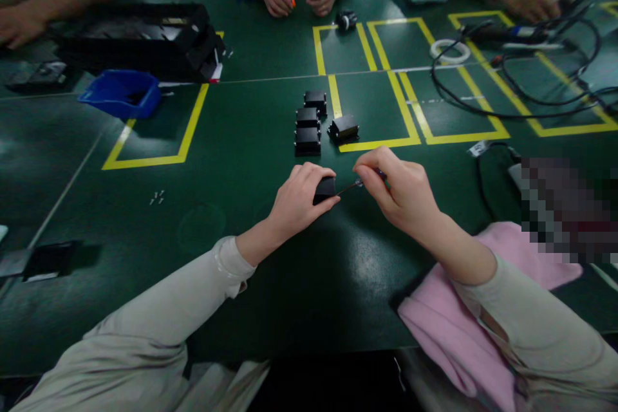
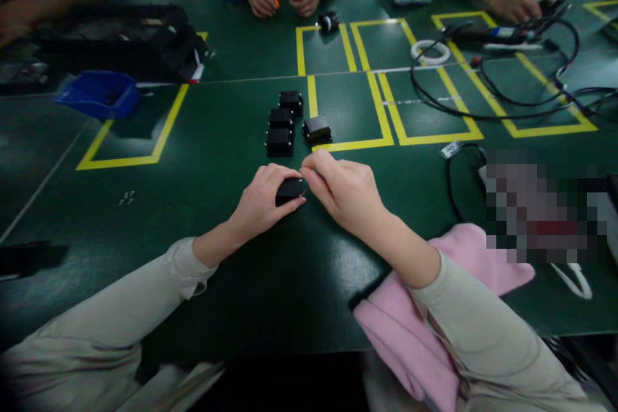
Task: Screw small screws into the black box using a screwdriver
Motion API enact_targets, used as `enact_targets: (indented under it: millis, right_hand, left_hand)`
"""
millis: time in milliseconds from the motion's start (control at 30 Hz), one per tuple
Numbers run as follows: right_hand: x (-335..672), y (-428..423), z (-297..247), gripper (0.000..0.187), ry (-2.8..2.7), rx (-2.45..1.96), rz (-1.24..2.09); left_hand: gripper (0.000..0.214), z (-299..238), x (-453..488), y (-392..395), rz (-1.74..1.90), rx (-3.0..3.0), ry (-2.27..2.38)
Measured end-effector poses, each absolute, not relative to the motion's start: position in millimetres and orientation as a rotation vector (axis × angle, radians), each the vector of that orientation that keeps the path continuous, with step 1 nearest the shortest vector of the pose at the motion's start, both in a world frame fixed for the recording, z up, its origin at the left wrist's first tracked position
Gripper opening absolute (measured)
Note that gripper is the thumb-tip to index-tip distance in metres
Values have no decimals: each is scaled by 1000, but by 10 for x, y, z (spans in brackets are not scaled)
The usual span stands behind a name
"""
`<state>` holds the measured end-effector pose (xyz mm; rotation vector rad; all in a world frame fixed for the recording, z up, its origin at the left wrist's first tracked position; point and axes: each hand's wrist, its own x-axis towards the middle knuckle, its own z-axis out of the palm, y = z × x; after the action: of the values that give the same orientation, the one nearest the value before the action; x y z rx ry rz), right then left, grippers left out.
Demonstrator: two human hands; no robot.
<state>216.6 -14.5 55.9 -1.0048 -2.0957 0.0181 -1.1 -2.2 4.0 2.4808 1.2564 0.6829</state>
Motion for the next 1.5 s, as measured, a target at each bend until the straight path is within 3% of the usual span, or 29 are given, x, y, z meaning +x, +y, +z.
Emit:
enact_targets:
  millis: [700,1500]
  right_hand:
    - [2154,-171,579,27,-2123,-1041,-17]
    - [2153,-180,563,23,-2114,-1094,45]
  left_hand:
    - [39,40,-9,-21,687,2479,1247]
    - [38,47,-10,-23,669,2468,1255]
